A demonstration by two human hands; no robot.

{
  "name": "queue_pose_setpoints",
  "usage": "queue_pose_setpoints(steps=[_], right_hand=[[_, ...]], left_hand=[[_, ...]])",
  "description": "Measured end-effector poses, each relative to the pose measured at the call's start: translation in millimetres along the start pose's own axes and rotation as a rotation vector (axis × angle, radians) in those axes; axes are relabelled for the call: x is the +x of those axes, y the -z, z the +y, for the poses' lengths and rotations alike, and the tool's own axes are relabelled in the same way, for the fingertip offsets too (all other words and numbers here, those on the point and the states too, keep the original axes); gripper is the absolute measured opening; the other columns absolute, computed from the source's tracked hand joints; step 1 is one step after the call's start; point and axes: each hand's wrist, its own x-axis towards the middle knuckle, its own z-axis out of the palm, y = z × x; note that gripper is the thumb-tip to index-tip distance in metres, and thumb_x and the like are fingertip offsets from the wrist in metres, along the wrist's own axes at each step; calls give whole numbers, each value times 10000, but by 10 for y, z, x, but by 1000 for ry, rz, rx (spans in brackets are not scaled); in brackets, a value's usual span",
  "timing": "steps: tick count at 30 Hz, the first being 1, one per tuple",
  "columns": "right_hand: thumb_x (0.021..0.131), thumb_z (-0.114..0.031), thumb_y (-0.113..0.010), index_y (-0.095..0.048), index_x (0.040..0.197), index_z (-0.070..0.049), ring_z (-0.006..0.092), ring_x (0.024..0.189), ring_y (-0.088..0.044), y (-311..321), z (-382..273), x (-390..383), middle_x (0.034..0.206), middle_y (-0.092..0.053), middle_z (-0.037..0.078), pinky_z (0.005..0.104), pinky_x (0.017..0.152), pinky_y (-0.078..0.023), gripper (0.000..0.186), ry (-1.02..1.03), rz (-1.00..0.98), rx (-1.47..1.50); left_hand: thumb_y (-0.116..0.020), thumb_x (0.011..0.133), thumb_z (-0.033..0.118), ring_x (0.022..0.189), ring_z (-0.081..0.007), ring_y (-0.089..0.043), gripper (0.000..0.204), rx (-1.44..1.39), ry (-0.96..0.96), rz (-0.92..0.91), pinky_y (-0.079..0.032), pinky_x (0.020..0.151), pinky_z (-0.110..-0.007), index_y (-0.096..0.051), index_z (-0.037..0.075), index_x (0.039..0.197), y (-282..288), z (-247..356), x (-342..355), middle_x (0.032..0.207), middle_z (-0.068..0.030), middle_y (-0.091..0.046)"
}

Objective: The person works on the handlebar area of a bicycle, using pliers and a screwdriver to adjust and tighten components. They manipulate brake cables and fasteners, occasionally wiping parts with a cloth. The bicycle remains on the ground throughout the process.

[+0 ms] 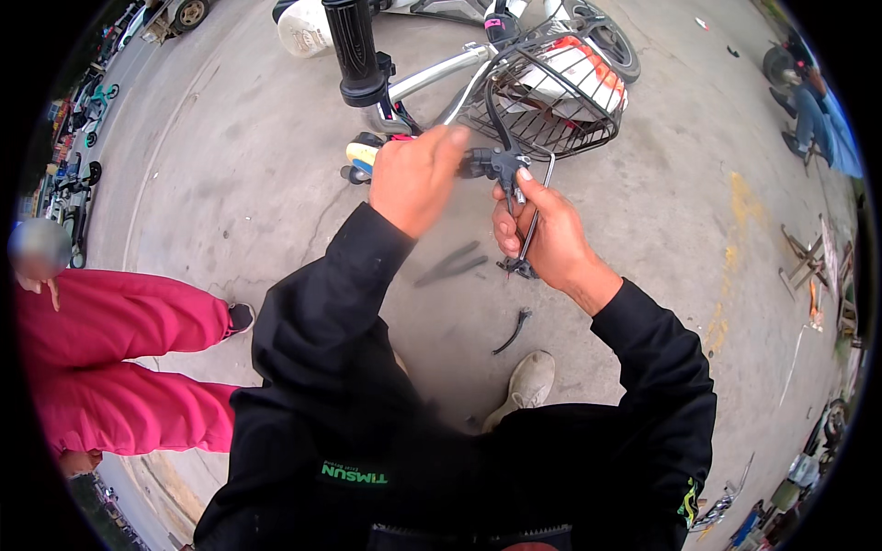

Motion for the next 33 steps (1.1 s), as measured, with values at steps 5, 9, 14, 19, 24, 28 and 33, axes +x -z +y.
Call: queue_pose_setpoints(steps=[5,9,14,19,24,28,33], right_hand=[[1039,-473,-419,-520,999,-76,133,573,-418,47,9,24,659,-471,15,289,556,-345,412,-93,17,117],[1042,-462,-409,-520,999,-78,132,570,-415,114,11,46,663,-471,13,289,552,-336,402,-42,27,29],[1042,-447,-399,-515,985,-83,118,555,-397,177,-90,48,649,-439,-12,282,542,-321,386,-76,-17,125],[1049,-426,-380,-509,970,-93,106,546,-377,300,-187,61,639,-421,-31,271,523,-314,366,-55,-117,192],[1051,-409,-375,-509,958,-96,107,540,-371,241,-213,90,621,-412,-30,277,506,-307,353,-48,-94,235],[1042,-414,-391,-516,953,-101,118,537,-379,184,-144,94,627,-422,-21,287,505,-309,348,-75,-108,249],[1032,-425,-398,-524,941,-118,129,541,-388,211,-89,15,639,-428,-13,294,504,-299,344,-79,-208,357]], left_hand=[[-575,985,282,683,-407,-620,298,-42,33,-80,-471,610,-470,-595,23,837,-30,-19,-16,686,-181,-624],[-586,979,295,679,-409,-618,290,50,-106,-78,-474,607,-466,-586,27,869,-68,1,-31,673,-175,-618],[-509,1036,274,571,-219,-600,261,-314,210,-71,-466,540,-326,-546,30,950,-10,-7,24,743,-87,-621],[-467,1046,206,701,-116,-600,153,-1158,635,-136,-483,567,-229,-508,62,1080,-52,-13,22,973,-59,-586],[-493,1015,174,765,-216,-621,150,-839,375,-162,-488,636,-359,-505,47,1094,-81,-71,-36,953,-99,-590],[-518,1003,178,820,-367,-620,193,-105,-48,-5,-475,715,-446,-497,9,1095,-230,67,-134,919,-187,-592],[-556,971,130,893,-451,-584,174,-59,-110,-16,-469,750,-478,-505,3,1078,-154,134,-135,949,-231,-592]])
